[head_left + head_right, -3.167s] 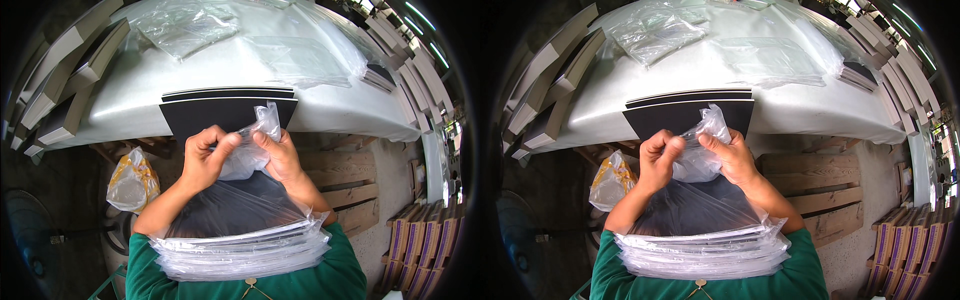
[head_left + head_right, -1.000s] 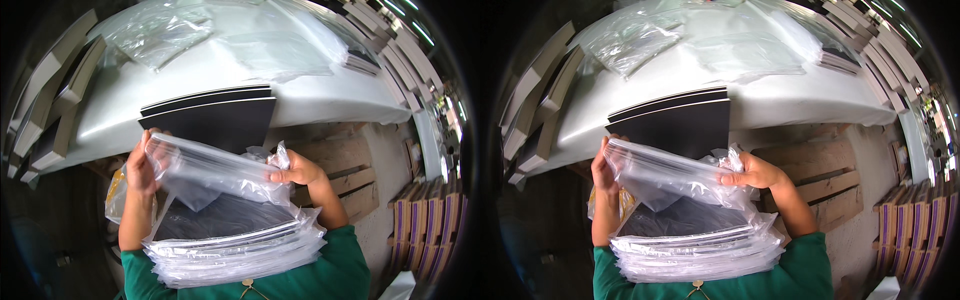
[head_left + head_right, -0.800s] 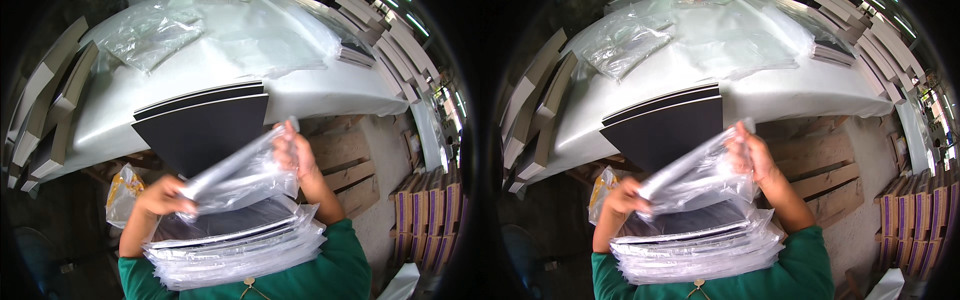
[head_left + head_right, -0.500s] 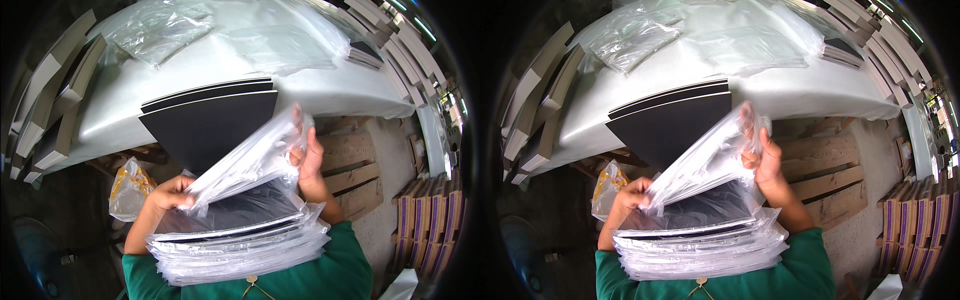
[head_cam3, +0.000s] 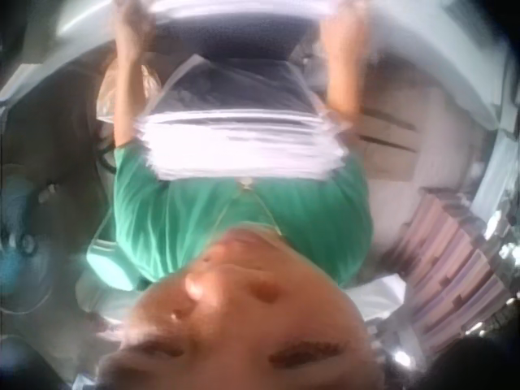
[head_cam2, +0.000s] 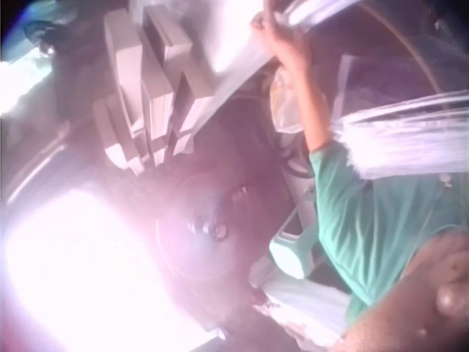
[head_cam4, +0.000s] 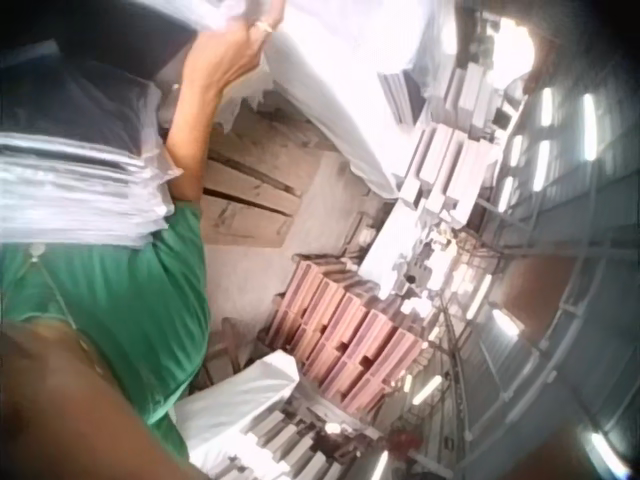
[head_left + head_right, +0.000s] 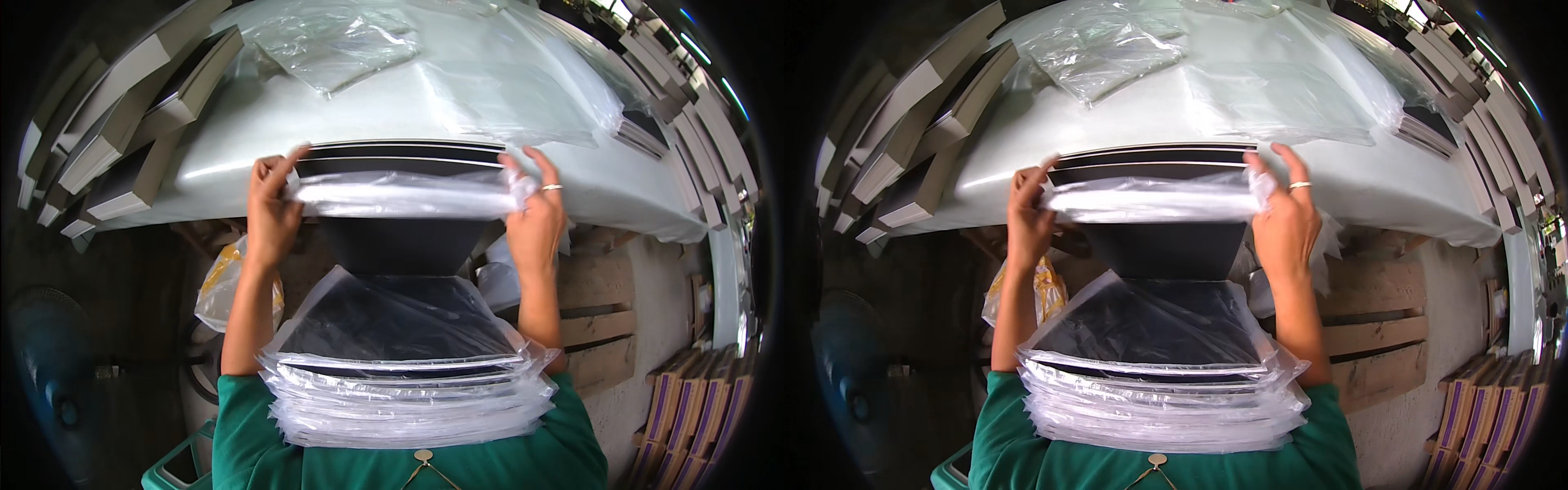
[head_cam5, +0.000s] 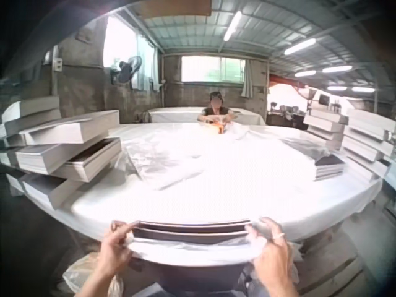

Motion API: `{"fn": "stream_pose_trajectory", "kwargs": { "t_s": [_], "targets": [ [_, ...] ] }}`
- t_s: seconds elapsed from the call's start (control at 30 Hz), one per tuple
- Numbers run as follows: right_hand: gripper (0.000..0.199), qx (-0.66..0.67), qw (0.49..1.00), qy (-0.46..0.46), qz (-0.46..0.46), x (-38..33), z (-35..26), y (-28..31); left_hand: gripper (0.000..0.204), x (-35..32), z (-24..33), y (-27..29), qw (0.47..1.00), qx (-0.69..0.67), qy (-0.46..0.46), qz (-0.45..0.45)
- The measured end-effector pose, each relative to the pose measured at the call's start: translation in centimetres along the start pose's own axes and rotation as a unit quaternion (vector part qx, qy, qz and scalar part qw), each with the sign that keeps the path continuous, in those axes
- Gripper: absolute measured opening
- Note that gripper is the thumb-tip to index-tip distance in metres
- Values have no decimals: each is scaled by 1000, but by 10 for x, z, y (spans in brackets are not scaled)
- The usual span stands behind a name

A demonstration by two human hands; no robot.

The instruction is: The person places black books into clear plastic bags by hand and stacks them.

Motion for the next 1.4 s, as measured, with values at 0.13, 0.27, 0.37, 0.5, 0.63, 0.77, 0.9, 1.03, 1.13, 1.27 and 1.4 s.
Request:
{"fn": "stream_pose_trajectory", "kwargs": {
  "t_s": [0.13,0.27,0.37,0.5,0.63,0.77,0.9,1.03,1.13,1.27,1.4],
  "targets": [
    [28,19,998,65,-4,-28,-3,13,50,-34,-8,5,977,34,-154,141],
    [39,70,982,173,34,-50,4,13,54,-70,-26,-1,962,72,-176,196],
    [39,38,987,152,37,-52,23,-1,57,-69,-29,-11,961,105,-147,210],
    [36,64,988,108,84,-57,31,-17,50,-60,-7,-6,934,151,-218,238],
    [25,168,977,128,32,-49,9,14,8,-54,9,24,986,-140,-31,-89],
    [21,499,777,-344,-166,-45,9,62,16,-51,-19,24,842,-359,221,-337],
    [42,701,373,-594,-131,-103,58,20,29,-77,-77,-42,642,-575,340,-376],
    [30,591,480,-628,-163,-214,113,-52,22,-145,-143,-111,593,-585,473,-287],
    [17,547,493,-671,-83,-255,132,-86,18,-183,-185,-152,627,-503,458,-379],
    [26,506,545,-628,-227,-237,127,-89,22,-203,-199,-188,648,-543,426,-323],
    [23,472,617,-591,-217,-198,107,-65,22,-160,-178,-148,807,-195,335,-446]
  ]
}}
Point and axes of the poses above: each hand's wrist, its own x-axis towards the middle knuckle, its own y-axis out of the back of the hand, z = x × y, the point moved 1 cm from there along x, towards the middle knuckle, and after that the axes turned 14 degrees about x, right-handed, at the moved point
